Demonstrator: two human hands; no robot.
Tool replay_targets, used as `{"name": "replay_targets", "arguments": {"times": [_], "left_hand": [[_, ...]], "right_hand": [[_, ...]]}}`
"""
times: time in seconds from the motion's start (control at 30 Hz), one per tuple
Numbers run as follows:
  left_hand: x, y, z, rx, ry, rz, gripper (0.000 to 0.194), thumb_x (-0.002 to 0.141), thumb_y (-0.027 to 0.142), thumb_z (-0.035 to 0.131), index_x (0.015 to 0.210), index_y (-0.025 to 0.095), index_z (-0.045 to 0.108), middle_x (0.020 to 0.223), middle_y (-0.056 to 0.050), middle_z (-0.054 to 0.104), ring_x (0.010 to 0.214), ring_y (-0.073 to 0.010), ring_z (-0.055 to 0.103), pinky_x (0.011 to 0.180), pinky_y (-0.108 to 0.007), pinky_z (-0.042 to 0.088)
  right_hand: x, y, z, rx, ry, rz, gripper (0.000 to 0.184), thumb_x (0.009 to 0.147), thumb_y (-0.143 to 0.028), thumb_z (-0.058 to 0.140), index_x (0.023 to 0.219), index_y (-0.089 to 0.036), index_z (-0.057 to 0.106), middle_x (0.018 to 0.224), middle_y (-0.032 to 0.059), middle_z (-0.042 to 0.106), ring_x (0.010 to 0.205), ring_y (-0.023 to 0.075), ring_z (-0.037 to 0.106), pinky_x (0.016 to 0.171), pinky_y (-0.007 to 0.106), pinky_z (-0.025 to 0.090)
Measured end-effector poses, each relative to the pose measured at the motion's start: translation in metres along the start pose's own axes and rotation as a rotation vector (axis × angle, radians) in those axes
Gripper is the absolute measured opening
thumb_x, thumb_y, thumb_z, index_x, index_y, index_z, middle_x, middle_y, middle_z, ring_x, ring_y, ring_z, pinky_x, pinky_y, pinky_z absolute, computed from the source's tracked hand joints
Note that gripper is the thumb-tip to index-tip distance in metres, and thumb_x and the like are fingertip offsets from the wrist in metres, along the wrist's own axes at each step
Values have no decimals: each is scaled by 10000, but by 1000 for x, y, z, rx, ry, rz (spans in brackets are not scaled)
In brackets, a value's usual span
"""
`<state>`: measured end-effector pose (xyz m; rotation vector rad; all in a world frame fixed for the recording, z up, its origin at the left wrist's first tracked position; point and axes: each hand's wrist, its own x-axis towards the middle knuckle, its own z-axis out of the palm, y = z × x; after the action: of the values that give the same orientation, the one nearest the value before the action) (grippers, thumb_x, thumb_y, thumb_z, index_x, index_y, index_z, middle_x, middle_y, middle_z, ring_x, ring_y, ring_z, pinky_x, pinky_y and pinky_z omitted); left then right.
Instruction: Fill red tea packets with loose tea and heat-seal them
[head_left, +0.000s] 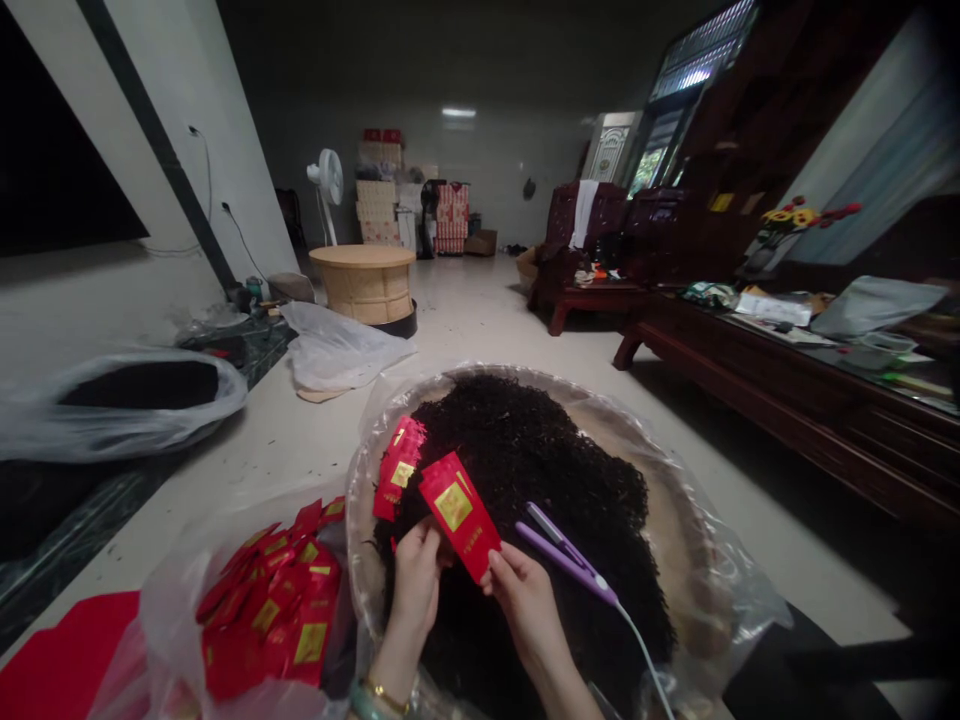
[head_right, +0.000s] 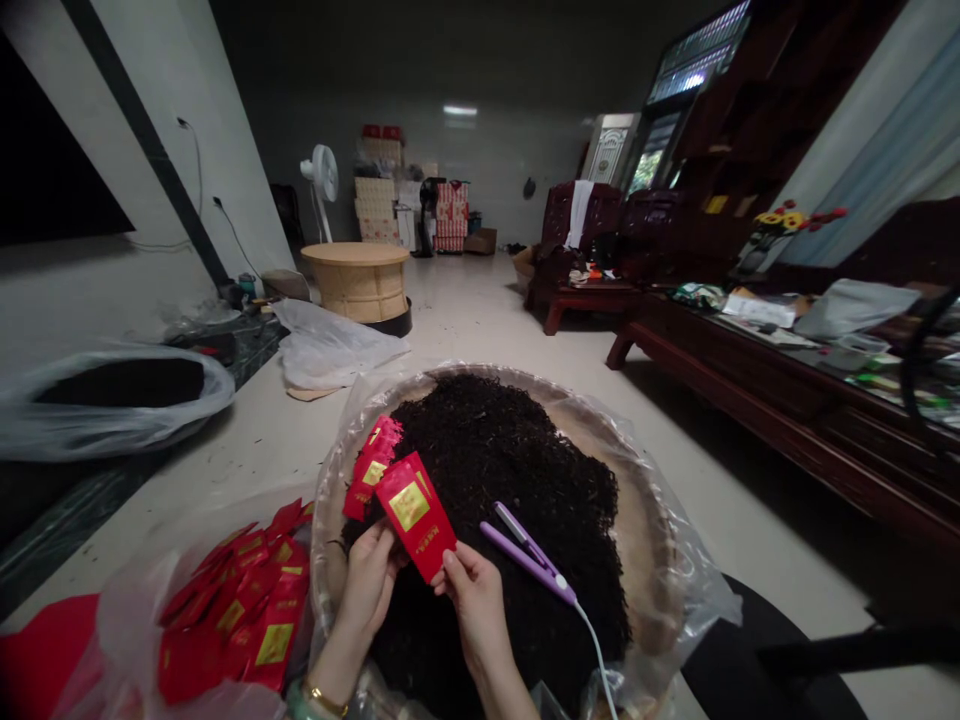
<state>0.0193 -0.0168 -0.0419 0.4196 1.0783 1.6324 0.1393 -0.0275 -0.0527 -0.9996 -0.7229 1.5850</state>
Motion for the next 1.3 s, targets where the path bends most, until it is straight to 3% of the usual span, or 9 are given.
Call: {"name": "replay_targets", "arguments": {"times": [0.13, 0.23, 0.33, 0.47, 0.7, 0.9, 1.03, 1.17, 1.3], "left_hand": [[10, 10, -13, 95, 347, 319, 334, 618, 438, 750, 699, 157, 587, 467, 83, 532, 401, -69, 483, 414, -177, 376], [11, 23, -17, 21, 412, 453, 279, 669, 403, 707, 707, 176, 549, 536, 68, 590, 462, -88, 565, 496, -209, 464], [4, 25, -11, -29, 395, 455, 272, 660, 374, 718, 726, 172, 547, 578, 40, 645, 511, -116, 630, 559, -245, 522], [-8, 4, 0, 50, 276, 322, 314, 616, 380, 758, 728, 142, 586, 599, -28, 693, 536, -179, 678, 548, -292, 561], [-26, -30, 8, 227, 44, 161, 326, 620, 416, 751, 705, 106, 700, 615, -93, 736, 579, -253, 711, 576, -353, 606], [-26, -38, 6, 213, 73, 185, 295, 626, 374, 764, 771, 119, 739, 799, -119, 772, 754, -283, 733, 719, -367, 606], [-28, -36, 6, 248, 122, 204, 339, 593, 401, 784, 797, 136, 733, 810, -109, 771, 783, -286, 732, 736, -370, 603], [-32, -33, 13, 137, 31, 168, 375, 590, 438, 778, 805, 140, 701, 768, -86, 766, 665, -273, 730, 615, -378, 616], [-35, -33, 16, 119, 51, 153, 382, 569, 424, 792, 789, 128, 691, 746, -88, 765, 625, -262, 724, 596, -370, 620]], "right_hand": [[7, -2, -5, -23, 99, -65, 382, 578, -480, 813, 696, -135, 699, 485, -32, 568, 452, 89, 466, 459, 205, 372], [13, -4, -1, -5, 95, -75, 401, 580, -479, 817, 770, -138, 725, 545, -5, 632, 505, 117, 558, 518, 228, 455], [16, -3, 11, 24, -41, -15, 534, 590, -445, 826, 1035, -173, 711, 953, 96, 733, 803, 209, 692, 757, 337, 543], [17, 1, 19, -18, -134, -63, 632, 677, -514, 747, 1231, -242, 611, 1352, 122, 549, 1144, 296, 592, 959, 469, 475], [18, 11, -4, -515, 152, -512, 532, 857, -454, 551, 1306, -169, 549, 1342, 131, 557, 1277, 300, 472, 1040, 471, 411], [7, 29, -7, -835, 139, -767, 510, 940, -312, 412, 1428, -170, 373, 1450, 135, 427, 1340, 266, 391, 1062, 469, 385], [3, 23, -4, -801, 161, -777, 344, 930, -319, 448, 1228, -208, 577, 1279, 143, 558, 1155, 262, 545, 948, 448, 470], [5, 11, -6, -692, 280, -697, 399, 901, -386, 496, 1253, -204, 537, 1150, 127, 572, 1028, 254, 572, 866, 424, 500], [5, 8, -7, -713, 240, -684, 405, 911, -396, 469, 1266, -223, 554, 1124, 109, 565, 1063, 259, 549, 913, 433, 462]]}}
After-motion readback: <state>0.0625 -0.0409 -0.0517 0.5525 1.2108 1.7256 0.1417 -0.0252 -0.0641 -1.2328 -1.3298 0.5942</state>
